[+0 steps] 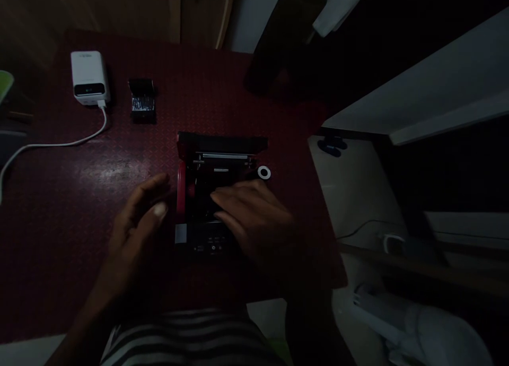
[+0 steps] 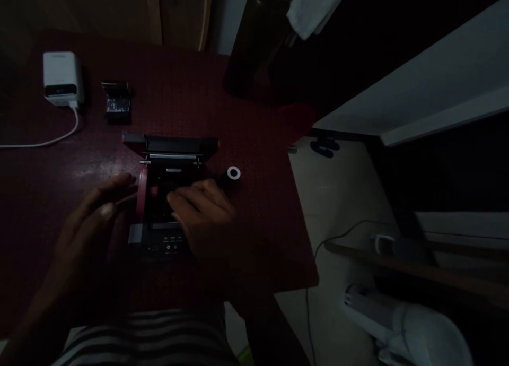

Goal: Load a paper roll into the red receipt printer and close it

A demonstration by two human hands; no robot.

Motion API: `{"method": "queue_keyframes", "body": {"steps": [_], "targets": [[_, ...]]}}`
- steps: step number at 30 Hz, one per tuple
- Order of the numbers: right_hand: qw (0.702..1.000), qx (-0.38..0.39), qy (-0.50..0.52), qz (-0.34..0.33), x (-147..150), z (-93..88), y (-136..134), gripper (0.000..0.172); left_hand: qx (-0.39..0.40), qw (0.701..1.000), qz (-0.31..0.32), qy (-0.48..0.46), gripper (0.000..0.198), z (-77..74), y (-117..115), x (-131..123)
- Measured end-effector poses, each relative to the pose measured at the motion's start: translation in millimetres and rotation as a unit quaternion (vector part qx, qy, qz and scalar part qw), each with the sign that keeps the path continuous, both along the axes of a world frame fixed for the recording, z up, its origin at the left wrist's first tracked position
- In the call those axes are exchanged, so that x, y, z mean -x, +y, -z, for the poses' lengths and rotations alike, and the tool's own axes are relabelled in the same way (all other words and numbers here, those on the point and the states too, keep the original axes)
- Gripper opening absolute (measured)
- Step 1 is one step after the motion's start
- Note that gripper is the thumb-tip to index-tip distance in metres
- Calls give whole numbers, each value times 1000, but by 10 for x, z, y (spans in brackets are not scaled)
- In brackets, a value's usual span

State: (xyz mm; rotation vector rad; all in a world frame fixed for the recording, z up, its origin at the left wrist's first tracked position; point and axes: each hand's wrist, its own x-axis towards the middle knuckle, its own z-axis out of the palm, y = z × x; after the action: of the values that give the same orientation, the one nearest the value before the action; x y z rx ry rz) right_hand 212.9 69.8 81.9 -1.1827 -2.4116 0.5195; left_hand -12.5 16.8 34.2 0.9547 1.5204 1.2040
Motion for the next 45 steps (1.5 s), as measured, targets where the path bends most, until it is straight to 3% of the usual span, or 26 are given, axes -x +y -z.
{"method": "queue_keyframes", "body": {"steps": [4, 7, 14, 18, 22, 25, 28, 29, 32, 34, 39, 45], "targets": [[998, 17, -44, -35, 53, 107, 123, 25, -88, 995, 2, 46, 45, -167, 275, 39], [994, 69, -28, -79, 25, 98, 150, 30, -101, 993, 27, 63, 43, -259, 428, 21], [982, 140, 3, -128, 11, -10, 126, 27, -147, 987, 50, 39, 39, -209, 648, -13], [989, 101, -20, -104, 42, -55, 64, 24, -155, 986, 46, 36, 36, -243, 814, -87], [999, -26, -25, -34, 24, -27, -166, 27, -132, 991, 9, -12, 35, -343, 900, -220], [993, -121, -12, -3, 1, 109, -368, 28, -109, 993, -12, -32, 29, -363, 870, -275], [984, -175, 12, 24, -5, 270, -516, 24, -83, 995, -14, -56, 10, -305, 756, -265], [982, -185, 18, 34, -2, 310, -550, 24, -73, 995, -14, -62, 14, -273, 701, -252], [976, -205, 27, 63, 16, 367, -612, 25, -56, 996, -9, -62, 53, -170, 506, -211], [972, -220, 27, 78, 27, 361, -624, 23, -40, 998, 1, -55, 64, -123, 376, -197], [973, -221, 22, 70, 37, 337, -595, 18, 10, 997, 48, -67, 69, -119, 181, -212], [980, -187, 39, 63, 41, 371, -570, 21, 15, 996, 65, -65, 73, -108, 145, -201]]}}
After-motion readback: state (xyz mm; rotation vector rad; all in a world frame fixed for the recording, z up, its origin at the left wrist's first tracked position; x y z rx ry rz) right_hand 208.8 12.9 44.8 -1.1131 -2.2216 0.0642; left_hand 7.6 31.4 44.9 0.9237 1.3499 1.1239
